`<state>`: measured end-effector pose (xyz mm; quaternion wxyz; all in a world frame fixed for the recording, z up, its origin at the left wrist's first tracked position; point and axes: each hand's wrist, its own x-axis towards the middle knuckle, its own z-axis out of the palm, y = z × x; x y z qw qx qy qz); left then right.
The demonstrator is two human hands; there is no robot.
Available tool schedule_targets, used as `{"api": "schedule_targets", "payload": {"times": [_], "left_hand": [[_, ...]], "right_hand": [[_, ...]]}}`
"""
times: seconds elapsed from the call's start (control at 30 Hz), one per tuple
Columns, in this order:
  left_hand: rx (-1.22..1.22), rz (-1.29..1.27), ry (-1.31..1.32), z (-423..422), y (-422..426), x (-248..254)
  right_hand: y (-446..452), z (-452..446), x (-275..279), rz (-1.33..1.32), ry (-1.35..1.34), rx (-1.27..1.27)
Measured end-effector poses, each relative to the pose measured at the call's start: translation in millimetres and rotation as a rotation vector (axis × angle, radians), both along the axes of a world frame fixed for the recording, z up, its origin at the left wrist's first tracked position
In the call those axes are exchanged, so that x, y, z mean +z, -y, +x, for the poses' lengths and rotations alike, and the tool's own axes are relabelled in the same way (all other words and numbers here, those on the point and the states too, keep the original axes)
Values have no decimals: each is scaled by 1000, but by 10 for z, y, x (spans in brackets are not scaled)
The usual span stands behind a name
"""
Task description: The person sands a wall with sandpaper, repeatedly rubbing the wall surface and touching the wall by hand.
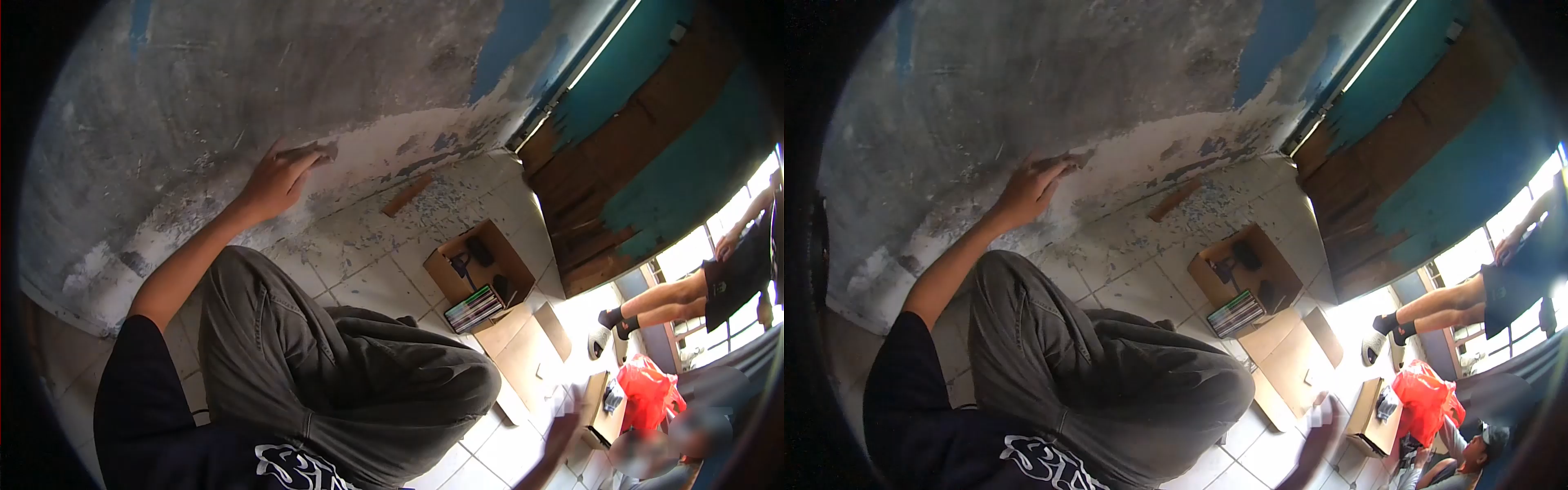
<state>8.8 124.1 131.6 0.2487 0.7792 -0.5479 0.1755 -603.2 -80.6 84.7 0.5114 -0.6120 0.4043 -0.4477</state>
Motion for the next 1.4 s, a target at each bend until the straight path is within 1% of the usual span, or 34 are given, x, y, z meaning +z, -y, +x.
{"api": "schedule_targets", "payload": {"times": [0.03,0.1,0.13,0.2,0.23,0.27,0.3,0.33,0.37,0.4,0.43,0.5,1.0,1.1,1.2,1.3,1.37,1.4], "left_hand": [[-8,-5,73,5,-74,90],[25,-36,88,45,-226,217],[45,-62,109,60,-304,269],[147,-101,224,73,-468,333],[200,-104,358,154,-543,342],[251,-104,487,268,-601,333],[248,-131,463,368,-644,331],[302,-122,497,469,-697,333],[361,-105,535,526,-732,304],[364,-114,528,560,-739,258],[368,-112,576,597,-736,219],[377,-109,627,632,-745,204],[366,-131,533,510,-727,291],[352,-147,518,521,-723,292],[359,-159,506,522,-732,298],[361,-117,514,518,-736,288],[353,-133,505,509,-738,300],[354,-134,501,491,-736,308]], "right_hand": [[107,-157,314,-209,-45,29],[610,-639,706,-520,253,280],[543,-552,888,-534,244,295],[99,-114,1415,-467,214,-43],[3,-44,1629,-448,198,-223],[164,-302,1700,-434,140,-176],[310,-555,1769,-410,80,-129],[114,-257,1898,-425,108,-185],[115,-286,1984,-450,115,-169],[110,-289,2081,-545,10,-199],[101,-296,2161,-635,-91,-231],[100,-359,2261,-660,-113,-284],[183,-1074,2602,-725,-204,-562],[157,-1273,2709,-754,-213,-619],[45,-1394,2951,-795,-216,-673],[-216,-1348,3343,-1010,304,-864],[-330,-1179,3537,-1163,472,-983],[201,-1799,3623,-1353,195,-1115]]}}
